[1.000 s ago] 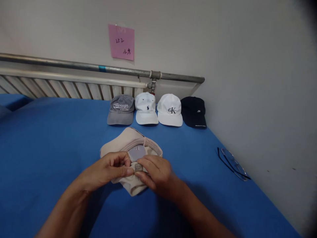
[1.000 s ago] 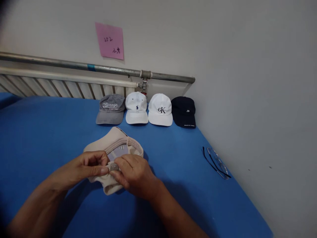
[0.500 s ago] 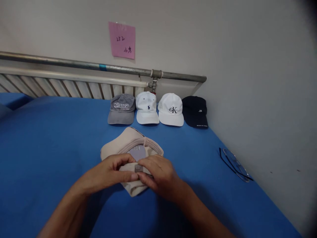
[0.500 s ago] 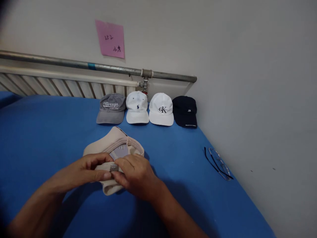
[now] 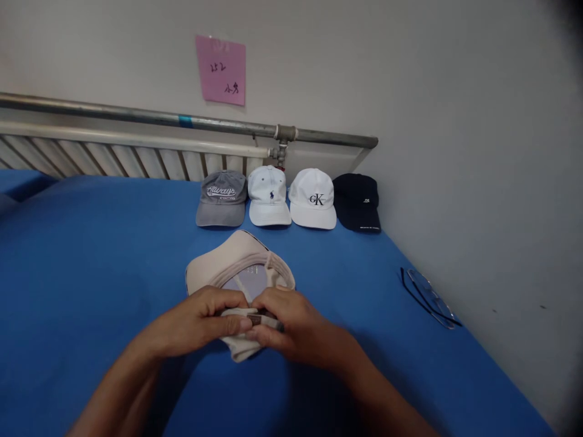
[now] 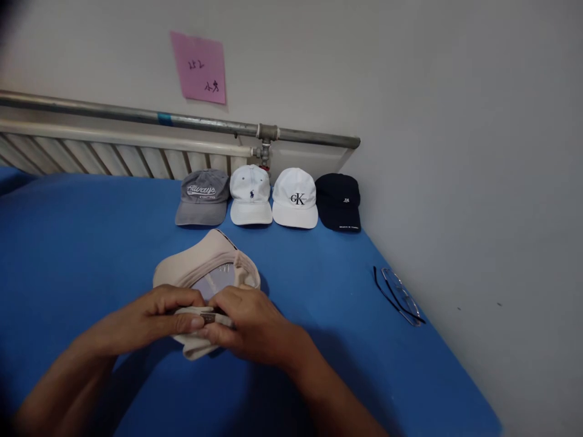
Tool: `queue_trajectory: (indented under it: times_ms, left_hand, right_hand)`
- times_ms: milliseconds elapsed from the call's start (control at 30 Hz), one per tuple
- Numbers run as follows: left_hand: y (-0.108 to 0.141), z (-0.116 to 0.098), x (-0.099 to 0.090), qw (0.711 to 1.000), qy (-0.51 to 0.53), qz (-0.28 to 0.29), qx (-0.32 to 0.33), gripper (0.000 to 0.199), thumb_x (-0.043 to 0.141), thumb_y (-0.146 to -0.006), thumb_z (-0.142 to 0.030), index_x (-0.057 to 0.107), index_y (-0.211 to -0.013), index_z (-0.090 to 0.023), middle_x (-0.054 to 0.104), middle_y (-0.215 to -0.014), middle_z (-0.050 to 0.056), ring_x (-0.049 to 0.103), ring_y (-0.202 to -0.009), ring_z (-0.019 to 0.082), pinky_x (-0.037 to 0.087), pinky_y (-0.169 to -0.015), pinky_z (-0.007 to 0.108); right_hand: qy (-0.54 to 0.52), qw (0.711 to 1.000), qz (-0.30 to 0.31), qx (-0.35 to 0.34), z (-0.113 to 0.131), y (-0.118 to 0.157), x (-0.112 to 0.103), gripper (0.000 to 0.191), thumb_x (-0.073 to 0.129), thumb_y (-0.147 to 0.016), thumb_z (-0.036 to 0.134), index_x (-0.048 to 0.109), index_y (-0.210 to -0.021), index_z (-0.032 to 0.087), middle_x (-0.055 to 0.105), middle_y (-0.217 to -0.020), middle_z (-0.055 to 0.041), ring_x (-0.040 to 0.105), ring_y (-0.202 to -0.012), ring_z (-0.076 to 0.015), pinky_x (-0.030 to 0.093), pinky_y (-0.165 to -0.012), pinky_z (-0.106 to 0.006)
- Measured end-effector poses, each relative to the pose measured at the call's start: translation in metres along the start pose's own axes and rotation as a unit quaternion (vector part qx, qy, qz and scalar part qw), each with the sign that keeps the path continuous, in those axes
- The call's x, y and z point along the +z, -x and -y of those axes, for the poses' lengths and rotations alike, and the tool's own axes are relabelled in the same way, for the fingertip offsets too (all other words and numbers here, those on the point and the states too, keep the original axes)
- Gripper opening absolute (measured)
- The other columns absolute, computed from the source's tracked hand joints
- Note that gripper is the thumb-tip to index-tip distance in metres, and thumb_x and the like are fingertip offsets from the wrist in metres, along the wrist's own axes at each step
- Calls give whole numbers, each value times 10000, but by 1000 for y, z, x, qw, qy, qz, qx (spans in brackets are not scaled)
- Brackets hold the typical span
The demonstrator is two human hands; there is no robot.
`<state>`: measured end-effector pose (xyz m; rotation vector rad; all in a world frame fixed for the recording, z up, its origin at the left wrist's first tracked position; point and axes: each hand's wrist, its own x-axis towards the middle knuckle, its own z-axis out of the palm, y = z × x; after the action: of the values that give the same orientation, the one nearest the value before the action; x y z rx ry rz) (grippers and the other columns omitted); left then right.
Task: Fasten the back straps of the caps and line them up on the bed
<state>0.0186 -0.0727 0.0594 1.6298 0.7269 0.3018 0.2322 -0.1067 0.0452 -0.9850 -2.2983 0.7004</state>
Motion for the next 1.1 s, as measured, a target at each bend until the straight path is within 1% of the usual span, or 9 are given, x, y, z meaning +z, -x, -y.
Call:
queue_trajectory:
  times_ms: [133, 333, 433, 533, 700, 800, 867, 1000, 1100]
  left_hand:
    - [1, -1, -1, 1000, -10, 4, 7, 251, 592, -885, -351, 598, -726, -157, 443, -621, -60, 377, -581, 86, 305, -532, 209]
    - [3, 1, -2, 998, -36, 13, 47, 243, 595, -894, -358, 612, -756, -159, 481, -643, -58, 418, -604, 81, 328, -546, 193]
    - [4, 0, -3, 997, -52, 16, 60, 234, 601, -891, -363, 614, -777, -160, 500, -649, -58, 431, -600, 79, 330, -538, 190]
    - [5, -2, -4, 995, -71, 13, 67, 253, 576, -905, -353, 604, -744, -160, 483, -623, -60, 429, -584, 78, 329, -534, 193]
    - [6, -5, -2, 992, -83, 7, 95, 300, 543, -919, -347, 564, -687, -157, 467, -623, -53, 435, -587, 81, 333, -547, 198]
    - [7, -4, -1, 995, -62, 1, 81, 315, 554, -910, -360, 551, -672, -154, 435, -599, -58, 402, -565, 78, 315, -522, 194]
    - [7, -4, -1, 997, -42, -10, 64, 299, 557, -909, -373, 566, -707, -153, 434, -605, -60, 384, -556, 76, 305, -504, 189]
    - [5, -3, -2, 998, -36, -18, 56, 211, 596, -893, -368, 625, -853, -163, 544, -715, -41, 455, -623, 84, 354, -546, 179]
    - [3, -2, -1, 997, -37, -5, 64, 219, 589, -901, -358, 634, -817, -161, 536, -691, -44, 450, -609, 79, 349, -545, 178]
  right_hand:
    - [-31, 1000, -2, -1, 3, 0, 0, 113, 632, -865, 263, 581, -862, 162, 593, -775, -4, 528, -693, -124, 378, -639, -244]
    - [-107, 993, 8, 50, 6, 0, -3, 97, 648, -848, 261, 594, -838, 180, 567, -732, 33, 503, -647, -100, 361, -600, -220]
    - [-144, 989, 12, 41, 6, 1, -3, 71, 629, -861, 251, 602, -874, 187, 565, -750, 35, 503, -661, -98, 372, -616, -217]
    - [-162, 986, 13, 42, 7, 1, -3, 78, 623, -866, 258, 599, -845, 187, 551, -735, 40, 487, -647, -93, 366, -607, -215]
    - [-264, 961, 0, 78, 11, -1, -2, 132, 658, -818, 233, 573, -732, 182, 517, -665, 61, 457, -607, -81, 356, -570, -200]
    - [-304, 945, 18, 123, 13, -3, -2, 123, 664, -809, 241, 587, -737, 177, 518, -647, 59, 458, -594, -81, 353, -533, -192]
    - [-289, 947, 21, 138, 13, -3, -3, 114, 658, -811, 257, 608, -752, 173, 531, -651, 50, 476, -603, -87, 359, -531, -196]
    - [-261, 956, -31, 129, 12, -3, -9, 53, 632, -799, 223, 645, -824, 178, 557, -674, 43, 495, -612, -92, 390, -558, -204]
    - [-250, 958, -77, 116, 12, -2, -14, 71, 587, -794, 180, 646, -834, 183, 568, -687, 39, 500, -624, -96, 407, -592, -216]
